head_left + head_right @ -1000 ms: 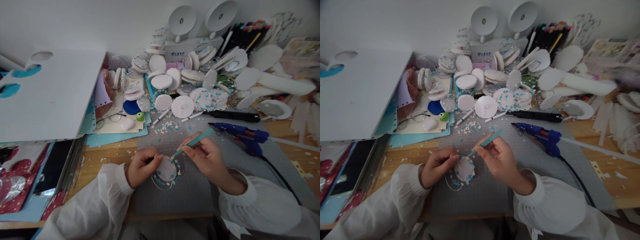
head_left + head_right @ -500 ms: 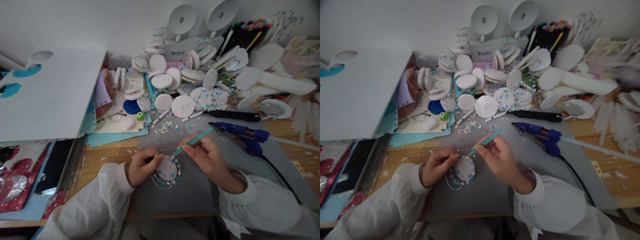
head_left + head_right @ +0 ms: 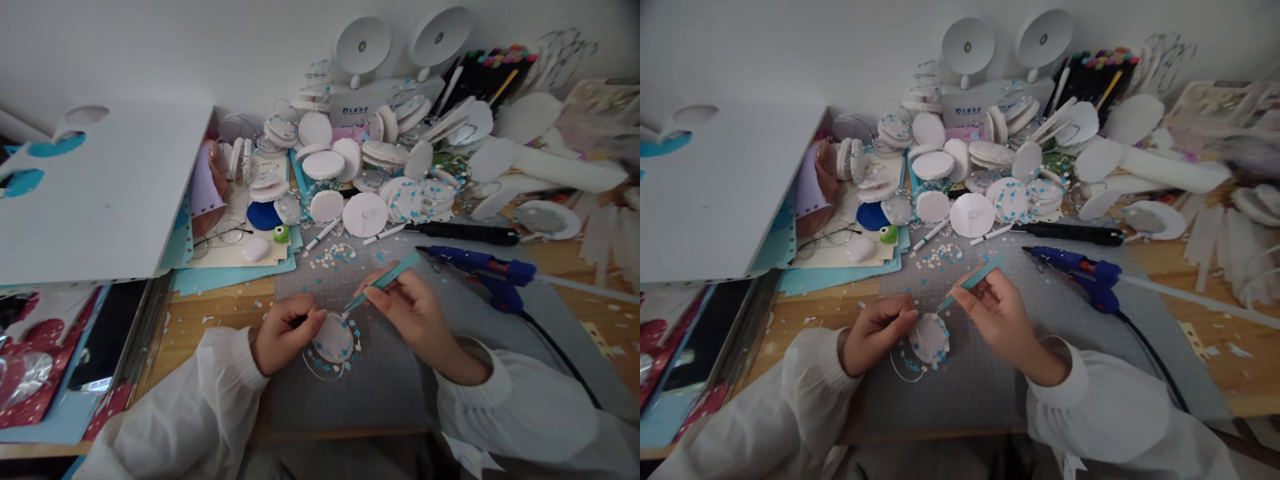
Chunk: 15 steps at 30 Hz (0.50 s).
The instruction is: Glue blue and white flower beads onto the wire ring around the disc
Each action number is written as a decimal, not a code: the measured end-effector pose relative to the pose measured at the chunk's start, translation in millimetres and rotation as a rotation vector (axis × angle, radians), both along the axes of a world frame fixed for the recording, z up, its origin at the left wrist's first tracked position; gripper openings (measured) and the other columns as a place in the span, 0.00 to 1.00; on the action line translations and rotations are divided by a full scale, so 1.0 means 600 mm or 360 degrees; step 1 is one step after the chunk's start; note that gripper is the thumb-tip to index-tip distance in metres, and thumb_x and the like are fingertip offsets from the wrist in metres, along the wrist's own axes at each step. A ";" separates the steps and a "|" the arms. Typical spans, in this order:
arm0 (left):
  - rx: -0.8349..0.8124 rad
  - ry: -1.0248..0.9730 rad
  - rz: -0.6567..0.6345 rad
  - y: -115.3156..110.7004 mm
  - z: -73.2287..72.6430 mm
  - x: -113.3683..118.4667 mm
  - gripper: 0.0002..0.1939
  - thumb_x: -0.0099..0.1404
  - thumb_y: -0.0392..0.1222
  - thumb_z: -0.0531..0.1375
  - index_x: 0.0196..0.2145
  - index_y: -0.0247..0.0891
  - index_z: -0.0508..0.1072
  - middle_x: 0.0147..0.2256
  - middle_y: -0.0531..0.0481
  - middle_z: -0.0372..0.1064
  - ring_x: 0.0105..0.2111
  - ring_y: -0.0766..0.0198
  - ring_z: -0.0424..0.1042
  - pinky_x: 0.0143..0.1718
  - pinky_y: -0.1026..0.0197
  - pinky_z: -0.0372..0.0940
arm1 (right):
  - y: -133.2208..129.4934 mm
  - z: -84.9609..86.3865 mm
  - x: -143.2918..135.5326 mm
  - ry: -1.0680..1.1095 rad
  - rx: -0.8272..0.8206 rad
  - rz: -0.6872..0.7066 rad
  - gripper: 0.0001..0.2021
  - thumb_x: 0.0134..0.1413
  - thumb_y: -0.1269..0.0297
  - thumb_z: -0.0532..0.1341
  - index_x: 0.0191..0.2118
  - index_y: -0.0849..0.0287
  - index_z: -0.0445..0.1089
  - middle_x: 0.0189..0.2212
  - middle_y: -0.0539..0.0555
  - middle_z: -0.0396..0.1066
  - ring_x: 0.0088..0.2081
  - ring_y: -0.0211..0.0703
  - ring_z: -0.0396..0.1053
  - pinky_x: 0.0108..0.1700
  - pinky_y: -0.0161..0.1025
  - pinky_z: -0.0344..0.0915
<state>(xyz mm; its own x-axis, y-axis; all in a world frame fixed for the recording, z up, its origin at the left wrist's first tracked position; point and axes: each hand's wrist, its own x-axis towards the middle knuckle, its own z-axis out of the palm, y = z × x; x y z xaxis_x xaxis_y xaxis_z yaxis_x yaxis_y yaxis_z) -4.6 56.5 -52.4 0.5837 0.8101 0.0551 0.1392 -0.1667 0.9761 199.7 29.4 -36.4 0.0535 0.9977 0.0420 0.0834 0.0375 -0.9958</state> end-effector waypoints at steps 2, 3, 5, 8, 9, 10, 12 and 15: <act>0.0005 -0.0002 -0.0001 0.001 0.001 0.000 0.19 0.67 0.40 0.53 0.19 0.37 0.56 0.20 0.56 0.52 0.22 0.69 0.54 0.26 0.63 0.51 | 0.000 -0.001 0.001 0.0001 0.0001 -0.0008 0.05 0.52 0.60 0.62 0.33 0.54 0.69 0.29 0.51 0.72 0.30 0.38 0.71 0.33 0.36 0.69; 0.0002 0.0001 0.0000 0.001 0.002 0.000 0.19 0.66 0.40 0.53 0.19 0.37 0.56 0.20 0.56 0.52 0.22 0.69 0.54 0.25 0.63 0.51 | 0.000 0.000 0.001 0.0000 -0.0001 -0.0009 0.05 0.52 0.60 0.62 0.32 0.55 0.69 0.29 0.51 0.72 0.30 0.38 0.71 0.33 0.36 0.69; -0.0008 0.0005 -0.0001 0.000 0.003 0.000 0.18 0.66 0.40 0.53 0.19 0.37 0.56 0.20 0.56 0.52 0.22 0.69 0.54 0.25 0.64 0.51 | 0.000 0.001 0.001 0.0003 -0.0016 0.0002 0.05 0.52 0.60 0.62 0.32 0.55 0.69 0.29 0.51 0.72 0.30 0.38 0.71 0.33 0.35 0.69; -0.0011 0.0009 0.0003 -0.002 0.004 -0.001 0.19 0.67 0.40 0.52 0.19 0.37 0.56 0.19 0.56 0.52 0.22 0.69 0.53 0.25 0.64 0.51 | 0.001 0.004 0.000 0.0027 -0.0059 0.0033 0.06 0.52 0.60 0.62 0.32 0.56 0.68 0.28 0.51 0.72 0.30 0.38 0.70 0.33 0.35 0.69; -0.0010 0.0011 0.0001 -0.002 0.004 -0.001 0.19 0.67 0.40 0.52 0.19 0.37 0.56 0.19 0.56 0.51 0.22 0.69 0.53 0.25 0.64 0.51 | 0.001 0.004 -0.001 0.0037 -0.0077 0.0041 0.06 0.52 0.60 0.62 0.32 0.56 0.68 0.28 0.51 0.72 0.30 0.37 0.70 0.34 0.35 0.69; -0.0010 0.0011 0.0000 -0.002 0.004 -0.001 0.18 0.67 0.40 0.52 0.19 0.37 0.56 0.20 0.56 0.52 0.22 0.69 0.54 0.25 0.64 0.51 | 0.001 0.004 -0.001 0.0047 -0.0092 0.0046 0.06 0.52 0.60 0.62 0.32 0.56 0.68 0.28 0.51 0.72 0.30 0.37 0.71 0.34 0.35 0.69; -0.0009 0.0008 -0.0003 -0.002 0.004 -0.001 0.18 0.66 0.40 0.52 0.19 0.37 0.56 0.20 0.56 0.52 0.22 0.69 0.54 0.25 0.64 0.51 | 0.000 0.003 -0.002 0.0067 -0.0112 0.0052 0.06 0.51 0.60 0.62 0.32 0.56 0.67 0.29 0.51 0.72 0.31 0.38 0.71 0.35 0.36 0.69; -0.0002 0.0008 -0.0011 -0.002 0.003 -0.001 0.18 0.67 0.39 0.52 0.19 0.37 0.56 0.20 0.56 0.52 0.22 0.69 0.54 0.25 0.64 0.51 | 0.001 0.001 -0.004 0.0075 -0.0115 0.0058 0.07 0.51 0.60 0.62 0.31 0.56 0.67 0.29 0.51 0.71 0.31 0.37 0.70 0.35 0.35 0.69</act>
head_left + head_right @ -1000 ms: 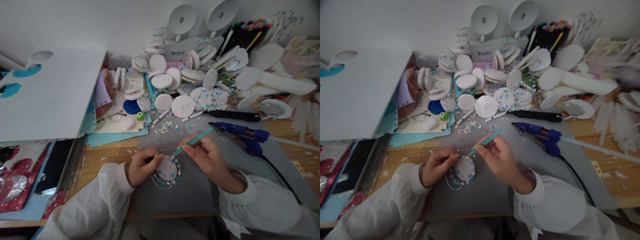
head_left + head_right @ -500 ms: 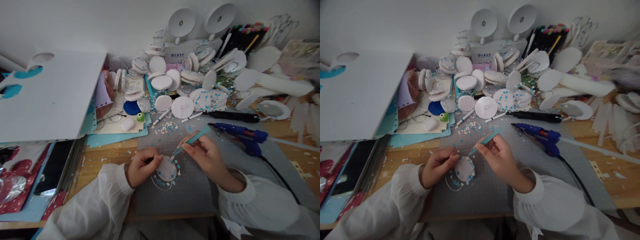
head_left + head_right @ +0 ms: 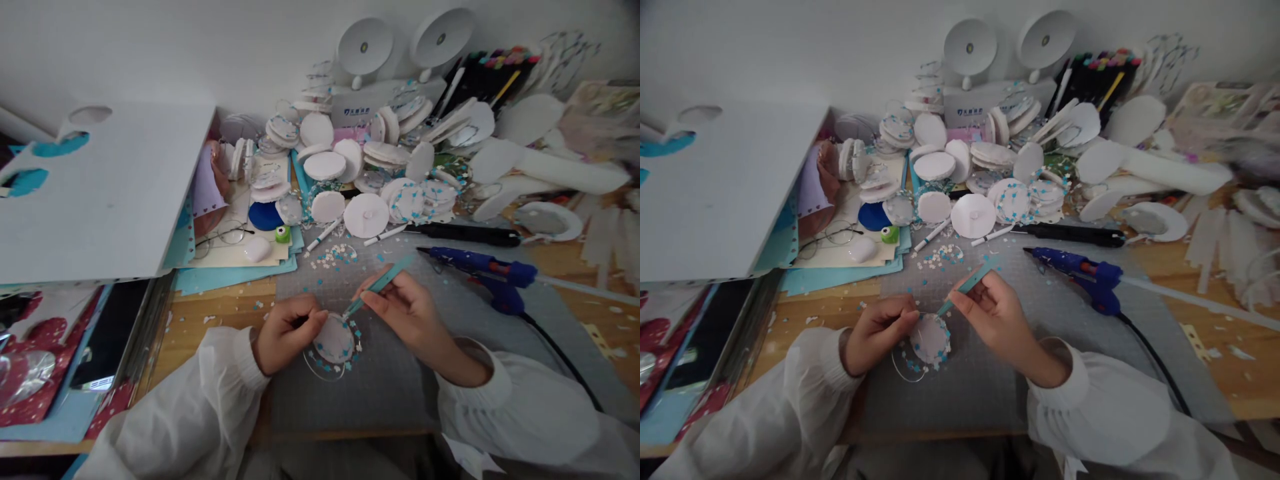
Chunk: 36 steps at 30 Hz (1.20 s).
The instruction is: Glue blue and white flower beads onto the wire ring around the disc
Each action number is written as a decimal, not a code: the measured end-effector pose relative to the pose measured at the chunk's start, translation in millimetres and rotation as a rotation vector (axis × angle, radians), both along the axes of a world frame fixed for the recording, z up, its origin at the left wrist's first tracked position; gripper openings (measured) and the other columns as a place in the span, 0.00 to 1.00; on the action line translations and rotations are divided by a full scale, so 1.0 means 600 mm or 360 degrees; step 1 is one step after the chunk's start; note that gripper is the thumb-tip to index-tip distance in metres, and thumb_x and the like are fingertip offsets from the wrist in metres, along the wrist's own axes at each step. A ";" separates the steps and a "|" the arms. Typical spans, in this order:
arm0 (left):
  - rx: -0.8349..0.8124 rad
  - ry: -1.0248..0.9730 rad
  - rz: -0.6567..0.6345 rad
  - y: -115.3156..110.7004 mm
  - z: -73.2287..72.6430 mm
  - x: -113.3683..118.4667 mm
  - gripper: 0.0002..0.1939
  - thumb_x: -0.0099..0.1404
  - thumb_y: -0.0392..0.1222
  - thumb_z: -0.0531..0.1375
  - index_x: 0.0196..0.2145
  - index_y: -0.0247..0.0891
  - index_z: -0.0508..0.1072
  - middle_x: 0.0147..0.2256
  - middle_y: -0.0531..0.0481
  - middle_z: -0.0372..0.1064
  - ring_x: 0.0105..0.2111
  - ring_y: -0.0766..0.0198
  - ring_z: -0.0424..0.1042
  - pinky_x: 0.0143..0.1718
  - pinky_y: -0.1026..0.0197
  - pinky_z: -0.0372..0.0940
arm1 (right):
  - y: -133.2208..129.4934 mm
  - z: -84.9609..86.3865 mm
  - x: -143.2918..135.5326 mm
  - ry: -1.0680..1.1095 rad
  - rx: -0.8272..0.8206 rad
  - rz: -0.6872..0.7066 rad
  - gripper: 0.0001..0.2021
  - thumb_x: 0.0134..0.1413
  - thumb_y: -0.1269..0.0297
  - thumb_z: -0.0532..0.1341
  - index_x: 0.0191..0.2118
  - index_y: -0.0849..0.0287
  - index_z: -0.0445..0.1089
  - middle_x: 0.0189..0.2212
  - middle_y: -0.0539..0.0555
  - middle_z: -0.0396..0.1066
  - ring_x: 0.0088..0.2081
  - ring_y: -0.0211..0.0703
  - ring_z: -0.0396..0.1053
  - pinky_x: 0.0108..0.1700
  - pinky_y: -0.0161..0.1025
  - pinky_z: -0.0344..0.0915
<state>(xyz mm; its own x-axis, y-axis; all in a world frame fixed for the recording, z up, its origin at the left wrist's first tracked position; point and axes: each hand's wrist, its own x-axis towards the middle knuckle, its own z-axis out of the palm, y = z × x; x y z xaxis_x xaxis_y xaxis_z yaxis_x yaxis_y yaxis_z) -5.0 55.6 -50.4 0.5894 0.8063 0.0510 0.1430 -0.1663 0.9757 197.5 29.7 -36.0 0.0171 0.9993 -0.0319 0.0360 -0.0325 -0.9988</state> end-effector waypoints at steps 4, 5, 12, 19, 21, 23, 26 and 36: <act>0.0032 -0.0002 -0.0004 0.000 -0.001 -0.001 0.19 0.67 0.40 0.52 0.19 0.37 0.55 0.19 0.55 0.52 0.22 0.69 0.54 0.25 0.63 0.52 | 0.000 -0.002 -0.001 -0.0009 -0.0026 0.0010 0.08 0.51 0.58 0.62 0.31 0.56 0.66 0.29 0.51 0.71 0.31 0.37 0.70 0.35 0.36 0.69; 0.0036 -0.0006 -0.0008 0.000 -0.001 -0.001 0.19 0.67 0.40 0.53 0.19 0.37 0.55 0.19 0.55 0.52 0.22 0.69 0.54 0.25 0.63 0.52 | 0.000 -0.002 -0.001 -0.0010 -0.0032 0.0008 0.08 0.51 0.58 0.62 0.31 0.57 0.66 0.29 0.51 0.71 0.31 0.37 0.70 0.35 0.36 0.69; 0.0054 -0.0005 0.0006 0.001 -0.001 0.001 0.19 0.67 0.41 0.52 0.18 0.37 0.56 0.19 0.55 0.52 0.22 0.69 0.54 0.25 0.63 0.52 | 0.001 -0.002 0.001 -0.0028 -0.0004 0.0014 0.08 0.51 0.57 0.62 0.31 0.56 0.67 0.28 0.51 0.71 0.30 0.38 0.70 0.34 0.37 0.69; 0.0059 0.0021 0.0004 0.002 0.001 0.001 0.20 0.67 0.43 0.52 0.18 0.37 0.55 0.19 0.55 0.53 0.22 0.69 0.54 0.25 0.64 0.52 | 0.003 0.001 0.001 -0.0079 0.0006 0.0005 0.08 0.51 0.56 0.62 0.31 0.55 0.67 0.27 0.51 0.72 0.29 0.39 0.70 0.32 0.38 0.69; 0.0059 0.0022 0.0002 0.003 0.001 0.001 0.20 0.67 0.43 0.52 0.18 0.37 0.55 0.19 0.55 0.53 0.22 0.69 0.54 0.25 0.64 0.52 | 0.003 0.002 0.001 -0.0094 0.0003 0.0016 0.09 0.51 0.56 0.62 0.31 0.55 0.68 0.27 0.51 0.72 0.29 0.39 0.70 0.32 0.37 0.69; 0.0062 0.0022 -0.0005 0.003 0.001 0.002 0.20 0.67 0.42 0.52 0.18 0.37 0.55 0.19 0.55 0.52 0.22 0.69 0.54 0.25 0.63 0.52 | 0.004 0.003 0.002 -0.0098 0.0005 0.0009 0.09 0.51 0.55 0.62 0.31 0.56 0.68 0.27 0.51 0.72 0.28 0.39 0.70 0.31 0.37 0.68; 0.0062 0.0019 -0.0005 0.002 0.001 0.002 0.20 0.66 0.42 0.52 0.18 0.37 0.55 0.19 0.55 0.52 0.22 0.68 0.54 0.25 0.63 0.52 | 0.004 0.003 0.003 -0.0092 -0.0011 -0.0002 0.10 0.51 0.55 0.62 0.30 0.56 0.68 0.26 0.50 0.72 0.28 0.38 0.69 0.30 0.37 0.68; 0.0074 0.0024 -0.0015 0.002 -0.001 0.002 0.20 0.67 0.42 0.52 0.18 0.37 0.55 0.19 0.55 0.52 0.21 0.69 0.54 0.24 0.63 0.52 | 0.003 0.001 0.001 -0.0088 0.0015 -0.0009 0.07 0.51 0.58 0.62 0.31 0.55 0.68 0.27 0.51 0.72 0.29 0.39 0.70 0.32 0.38 0.69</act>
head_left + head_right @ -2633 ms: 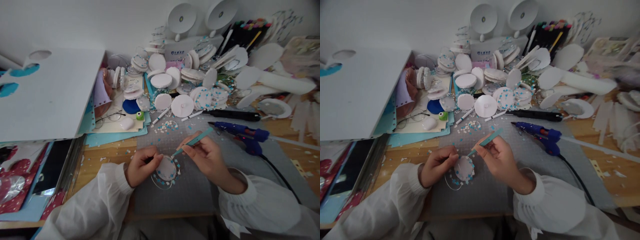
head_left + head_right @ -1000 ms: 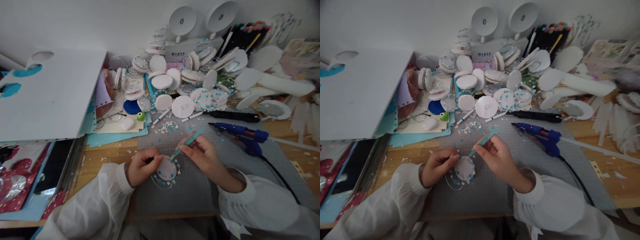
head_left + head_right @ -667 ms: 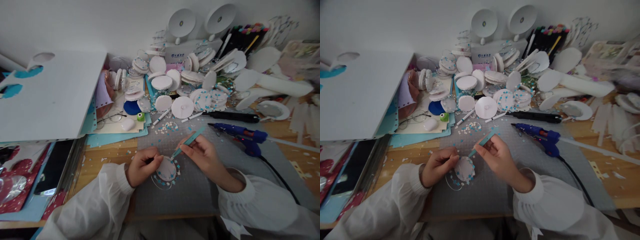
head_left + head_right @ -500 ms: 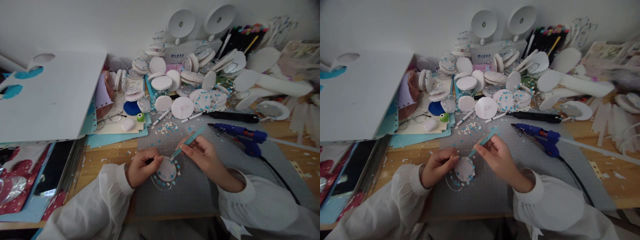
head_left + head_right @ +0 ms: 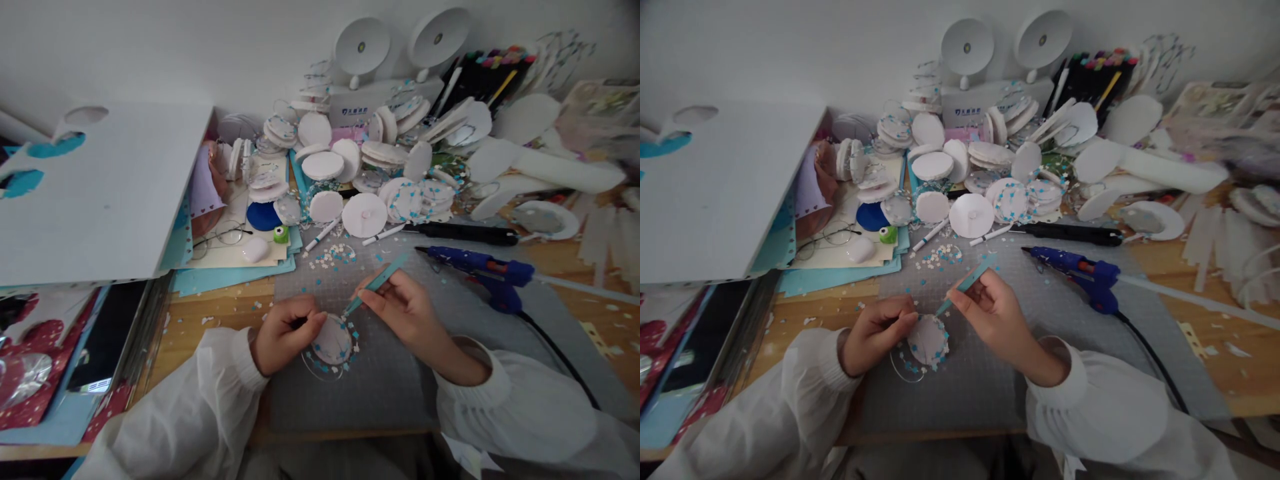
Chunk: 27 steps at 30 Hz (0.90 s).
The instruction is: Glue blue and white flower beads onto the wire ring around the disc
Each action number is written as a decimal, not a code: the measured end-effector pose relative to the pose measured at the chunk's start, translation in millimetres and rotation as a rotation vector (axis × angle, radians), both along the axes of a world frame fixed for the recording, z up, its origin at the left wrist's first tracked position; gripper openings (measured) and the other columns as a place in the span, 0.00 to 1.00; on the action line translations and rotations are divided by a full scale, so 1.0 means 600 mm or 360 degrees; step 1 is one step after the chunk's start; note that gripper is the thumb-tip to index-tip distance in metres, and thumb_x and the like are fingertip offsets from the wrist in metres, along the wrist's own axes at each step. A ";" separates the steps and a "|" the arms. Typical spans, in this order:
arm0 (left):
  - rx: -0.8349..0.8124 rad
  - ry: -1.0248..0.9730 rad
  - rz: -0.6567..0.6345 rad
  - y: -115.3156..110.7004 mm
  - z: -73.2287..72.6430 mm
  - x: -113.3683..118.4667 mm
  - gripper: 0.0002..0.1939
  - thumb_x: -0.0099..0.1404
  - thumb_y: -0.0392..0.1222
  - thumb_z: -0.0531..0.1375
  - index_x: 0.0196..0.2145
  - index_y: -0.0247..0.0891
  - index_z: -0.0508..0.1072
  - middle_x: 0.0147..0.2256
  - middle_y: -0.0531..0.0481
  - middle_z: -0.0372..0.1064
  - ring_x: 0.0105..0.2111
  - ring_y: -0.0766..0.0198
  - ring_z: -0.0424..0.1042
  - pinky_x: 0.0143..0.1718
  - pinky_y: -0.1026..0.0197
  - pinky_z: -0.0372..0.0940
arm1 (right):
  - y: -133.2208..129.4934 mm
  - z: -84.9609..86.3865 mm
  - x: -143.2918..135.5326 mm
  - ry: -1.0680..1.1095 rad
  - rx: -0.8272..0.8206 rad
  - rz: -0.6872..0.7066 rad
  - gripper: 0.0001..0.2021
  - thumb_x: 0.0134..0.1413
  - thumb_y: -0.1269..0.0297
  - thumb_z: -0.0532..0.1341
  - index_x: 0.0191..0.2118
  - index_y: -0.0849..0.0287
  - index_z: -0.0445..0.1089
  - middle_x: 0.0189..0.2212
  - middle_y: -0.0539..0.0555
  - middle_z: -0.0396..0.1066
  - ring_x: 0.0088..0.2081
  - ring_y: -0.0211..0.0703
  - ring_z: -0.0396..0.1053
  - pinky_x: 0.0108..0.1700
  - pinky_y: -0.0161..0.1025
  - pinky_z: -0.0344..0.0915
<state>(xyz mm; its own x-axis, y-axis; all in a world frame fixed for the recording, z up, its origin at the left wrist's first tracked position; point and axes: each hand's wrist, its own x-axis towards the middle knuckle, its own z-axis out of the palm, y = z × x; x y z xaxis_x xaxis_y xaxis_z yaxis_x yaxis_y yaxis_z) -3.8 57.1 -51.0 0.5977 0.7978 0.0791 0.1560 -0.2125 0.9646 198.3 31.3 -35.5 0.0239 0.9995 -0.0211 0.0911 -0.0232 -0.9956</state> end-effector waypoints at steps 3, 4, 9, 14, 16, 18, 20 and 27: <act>-0.0007 0.0009 0.0004 0.000 0.001 0.000 0.20 0.67 0.42 0.52 0.18 0.37 0.55 0.19 0.55 0.52 0.21 0.69 0.54 0.24 0.63 0.52 | 0.000 0.001 0.001 -0.0012 0.0020 -0.0003 0.06 0.51 0.58 0.62 0.31 0.54 0.68 0.28 0.51 0.72 0.30 0.39 0.71 0.32 0.37 0.69; -0.0006 0.0011 0.0005 0.000 0.002 0.000 0.20 0.67 0.42 0.52 0.18 0.37 0.55 0.19 0.55 0.53 0.21 0.69 0.54 0.24 0.63 0.52 | 0.001 0.002 0.001 -0.0015 0.0023 0.0000 0.06 0.52 0.58 0.62 0.31 0.54 0.69 0.28 0.50 0.72 0.30 0.39 0.71 0.32 0.37 0.69; 0.0024 0.0014 0.0012 0.000 0.003 0.000 0.20 0.67 0.43 0.52 0.17 0.37 0.56 0.18 0.55 0.53 0.21 0.69 0.54 0.23 0.63 0.52 | 0.002 0.000 0.002 0.0021 0.0010 0.0029 0.07 0.51 0.58 0.62 0.31 0.54 0.68 0.27 0.50 0.72 0.29 0.38 0.70 0.31 0.37 0.69; 0.0027 -0.0004 0.0003 0.000 0.002 0.000 0.20 0.67 0.41 0.52 0.18 0.37 0.56 0.18 0.55 0.54 0.22 0.69 0.55 0.24 0.64 0.53 | 0.000 -0.004 0.000 0.0030 -0.0029 0.0032 0.08 0.51 0.58 0.62 0.31 0.56 0.67 0.28 0.50 0.71 0.31 0.38 0.70 0.34 0.36 0.70; 0.0021 -0.0011 0.0005 0.000 0.002 0.000 0.20 0.67 0.41 0.52 0.18 0.37 0.56 0.19 0.55 0.54 0.22 0.69 0.55 0.24 0.64 0.53 | -0.001 -0.003 -0.002 0.0028 -0.0021 0.0027 0.08 0.51 0.58 0.63 0.31 0.56 0.66 0.28 0.51 0.72 0.31 0.38 0.71 0.34 0.36 0.70; 0.0013 -0.0002 0.0004 0.000 0.003 0.000 0.20 0.67 0.42 0.52 0.17 0.37 0.56 0.18 0.55 0.53 0.21 0.69 0.54 0.24 0.64 0.53 | -0.001 -0.001 -0.002 0.0024 -0.0009 0.0024 0.08 0.51 0.57 0.62 0.31 0.56 0.66 0.29 0.51 0.72 0.32 0.39 0.71 0.34 0.37 0.70; 0.0004 0.0007 0.0001 0.000 0.003 -0.001 0.21 0.67 0.43 0.52 0.17 0.37 0.56 0.18 0.55 0.53 0.22 0.69 0.54 0.24 0.64 0.53 | 0.001 0.002 0.000 0.0048 0.0026 -0.0030 0.08 0.51 0.56 0.62 0.32 0.55 0.66 0.29 0.51 0.72 0.32 0.40 0.71 0.34 0.39 0.70; -0.0016 -0.0005 0.0022 -0.001 -0.002 -0.002 0.21 0.67 0.43 0.52 0.17 0.37 0.55 0.19 0.55 0.52 0.22 0.69 0.54 0.24 0.64 0.52 | 0.013 -0.006 0.015 0.0189 0.0217 -0.0298 0.08 0.49 0.60 0.64 0.35 0.51 0.64 0.31 0.51 0.71 0.35 0.44 0.71 0.37 0.44 0.69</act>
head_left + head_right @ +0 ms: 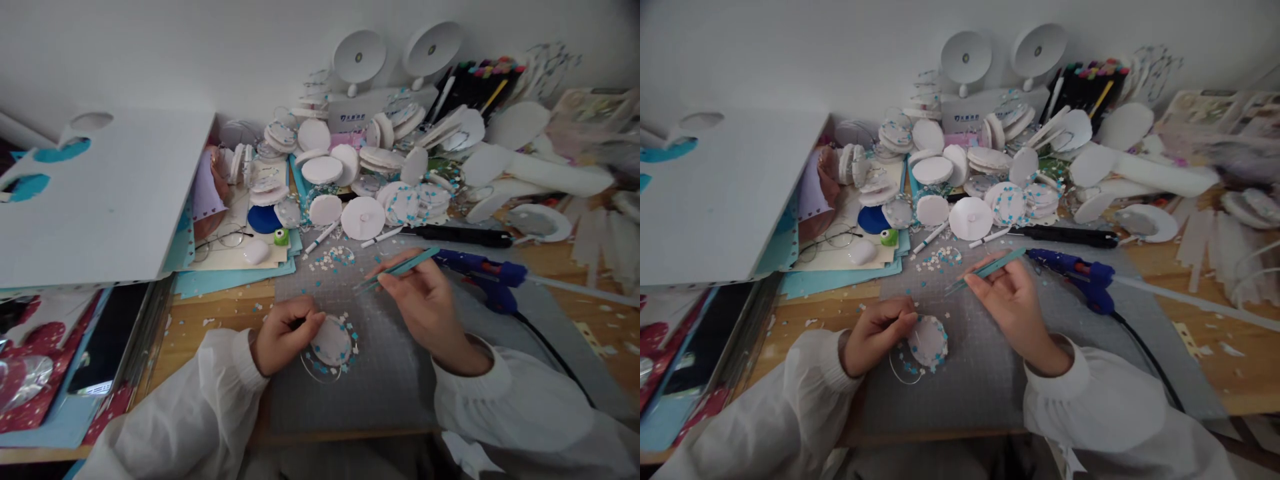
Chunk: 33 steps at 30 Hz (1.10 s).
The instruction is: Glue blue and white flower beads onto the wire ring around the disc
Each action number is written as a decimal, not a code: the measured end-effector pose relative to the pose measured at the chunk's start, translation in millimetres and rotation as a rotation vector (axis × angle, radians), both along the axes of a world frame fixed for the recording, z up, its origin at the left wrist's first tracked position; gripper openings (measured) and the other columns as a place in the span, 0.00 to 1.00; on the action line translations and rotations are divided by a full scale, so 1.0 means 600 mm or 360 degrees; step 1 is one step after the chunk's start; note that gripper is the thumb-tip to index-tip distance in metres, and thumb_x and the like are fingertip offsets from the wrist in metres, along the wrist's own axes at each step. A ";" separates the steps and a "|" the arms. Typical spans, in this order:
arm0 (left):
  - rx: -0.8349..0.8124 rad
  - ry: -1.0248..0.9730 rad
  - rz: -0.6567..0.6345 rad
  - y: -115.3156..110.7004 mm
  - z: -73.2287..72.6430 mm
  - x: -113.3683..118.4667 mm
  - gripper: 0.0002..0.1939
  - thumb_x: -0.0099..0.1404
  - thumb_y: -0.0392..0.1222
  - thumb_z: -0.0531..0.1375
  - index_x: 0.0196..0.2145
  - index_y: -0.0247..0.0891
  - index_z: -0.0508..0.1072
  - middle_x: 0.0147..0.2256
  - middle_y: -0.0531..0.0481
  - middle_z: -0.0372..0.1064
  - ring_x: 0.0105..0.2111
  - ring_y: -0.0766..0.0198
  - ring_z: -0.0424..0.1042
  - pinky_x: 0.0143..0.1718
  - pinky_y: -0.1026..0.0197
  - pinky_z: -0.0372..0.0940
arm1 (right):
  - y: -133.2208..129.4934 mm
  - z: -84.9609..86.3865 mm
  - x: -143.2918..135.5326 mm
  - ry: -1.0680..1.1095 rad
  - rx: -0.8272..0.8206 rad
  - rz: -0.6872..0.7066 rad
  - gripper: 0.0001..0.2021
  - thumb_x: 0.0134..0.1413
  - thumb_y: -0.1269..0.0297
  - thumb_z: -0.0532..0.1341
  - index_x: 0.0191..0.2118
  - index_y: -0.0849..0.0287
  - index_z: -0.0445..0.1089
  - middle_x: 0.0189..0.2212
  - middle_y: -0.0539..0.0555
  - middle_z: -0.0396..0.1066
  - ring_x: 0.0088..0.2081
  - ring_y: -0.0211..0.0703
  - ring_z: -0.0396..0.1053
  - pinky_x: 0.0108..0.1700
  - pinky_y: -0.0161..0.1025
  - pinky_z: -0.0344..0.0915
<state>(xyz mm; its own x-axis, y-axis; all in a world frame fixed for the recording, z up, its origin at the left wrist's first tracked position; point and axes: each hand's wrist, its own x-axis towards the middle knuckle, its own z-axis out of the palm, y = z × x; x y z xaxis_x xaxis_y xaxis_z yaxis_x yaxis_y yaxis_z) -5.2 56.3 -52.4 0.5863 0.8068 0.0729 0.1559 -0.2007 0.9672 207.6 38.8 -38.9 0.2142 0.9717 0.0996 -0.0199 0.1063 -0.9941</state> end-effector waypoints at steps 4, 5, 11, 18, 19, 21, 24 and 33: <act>-0.0019 -0.0006 0.0024 0.000 0.000 0.000 0.21 0.67 0.44 0.52 0.17 0.37 0.55 0.18 0.55 0.52 0.21 0.69 0.54 0.24 0.64 0.52 | 0.004 -0.002 0.004 -0.0024 0.0074 0.0006 0.08 0.47 0.63 0.66 0.30 0.53 0.64 0.32 0.50 0.72 0.38 0.43 0.72 0.43 0.45 0.68; -0.0025 -0.0006 0.0026 0.001 0.001 0.000 0.22 0.66 0.45 0.52 0.17 0.37 0.55 0.18 0.55 0.52 0.21 0.69 0.54 0.24 0.64 0.52 | 0.004 -0.002 0.004 -0.0048 0.0080 0.0013 0.09 0.47 0.64 0.66 0.29 0.53 0.63 0.32 0.50 0.72 0.38 0.43 0.72 0.44 0.45 0.68; -0.0057 0.0010 0.0052 0.001 0.003 0.000 0.22 0.66 0.47 0.52 0.17 0.37 0.55 0.18 0.56 0.52 0.21 0.69 0.53 0.23 0.64 0.51 | 0.009 -0.004 0.003 -0.0215 0.0130 0.0019 0.10 0.46 0.67 0.67 0.28 0.55 0.63 0.33 0.51 0.74 0.39 0.44 0.73 0.44 0.45 0.68; 0.0098 0.0062 -0.0009 -0.003 0.003 0.001 0.21 0.67 0.43 0.51 0.17 0.37 0.54 0.18 0.56 0.50 0.21 0.69 0.53 0.24 0.64 0.50 | 0.014 -0.014 -0.004 -0.0556 0.0276 -0.0168 0.07 0.45 0.70 0.66 0.25 0.57 0.67 0.28 0.52 0.75 0.34 0.44 0.75 0.39 0.41 0.70; 0.0138 0.0089 -0.0046 -0.004 0.003 0.002 0.20 0.67 0.41 0.51 0.18 0.37 0.54 0.19 0.56 0.50 0.21 0.69 0.53 0.25 0.64 0.50 | 0.014 -0.017 -0.005 -0.0571 0.0300 -0.0170 0.07 0.46 0.70 0.66 0.25 0.57 0.67 0.28 0.52 0.75 0.34 0.44 0.75 0.39 0.41 0.70; 0.0211 0.0138 -0.0097 -0.006 0.005 0.003 0.19 0.67 0.40 0.51 0.18 0.37 0.54 0.19 0.56 0.51 0.22 0.69 0.53 0.25 0.64 0.50 | 0.015 -0.023 -0.007 -0.0596 0.0353 -0.0164 0.06 0.45 0.69 0.66 0.26 0.56 0.67 0.28 0.52 0.76 0.34 0.44 0.75 0.38 0.41 0.71; 0.0263 0.0156 -0.0090 -0.010 0.006 0.004 0.19 0.67 0.38 0.51 0.18 0.37 0.55 0.19 0.56 0.51 0.22 0.69 0.54 0.25 0.64 0.50 | 0.016 -0.029 -0.007 -0.0638 0.0366 -0.0151 0.05 0.46 0.69 0.66 0.27 0.56 0.68 0.28 0.52 0.76 0.34 0.44 0.75 0.37 0.40 0.71; 0.0396 0.0164 0.0037 -0.013 0.014 0.005 0.16 0.66 0.38 0.52 0.20 0.37 0.58 0.20 0.53 0.56 0.25 0.66 0.57 0.29 0.62 0.53 | 0.020 -0.032 -0.005 -0.0567 0.0179 -0.0094 0.06 0.47 0.66 0.65 0.29 0.56 0.66 0.31 0.53 0.74 0.35 0.43 0.73 0.37 0.40 0.69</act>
<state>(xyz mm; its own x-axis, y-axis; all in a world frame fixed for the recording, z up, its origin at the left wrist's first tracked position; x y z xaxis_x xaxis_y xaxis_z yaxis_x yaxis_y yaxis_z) -2.4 48.6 -44.3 0.5823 0.7850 0.2115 0.2583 -0.4253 0.8674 204.4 51.0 -58.1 0.2024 0.9374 0.2836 0.3347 0.2059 -0.9195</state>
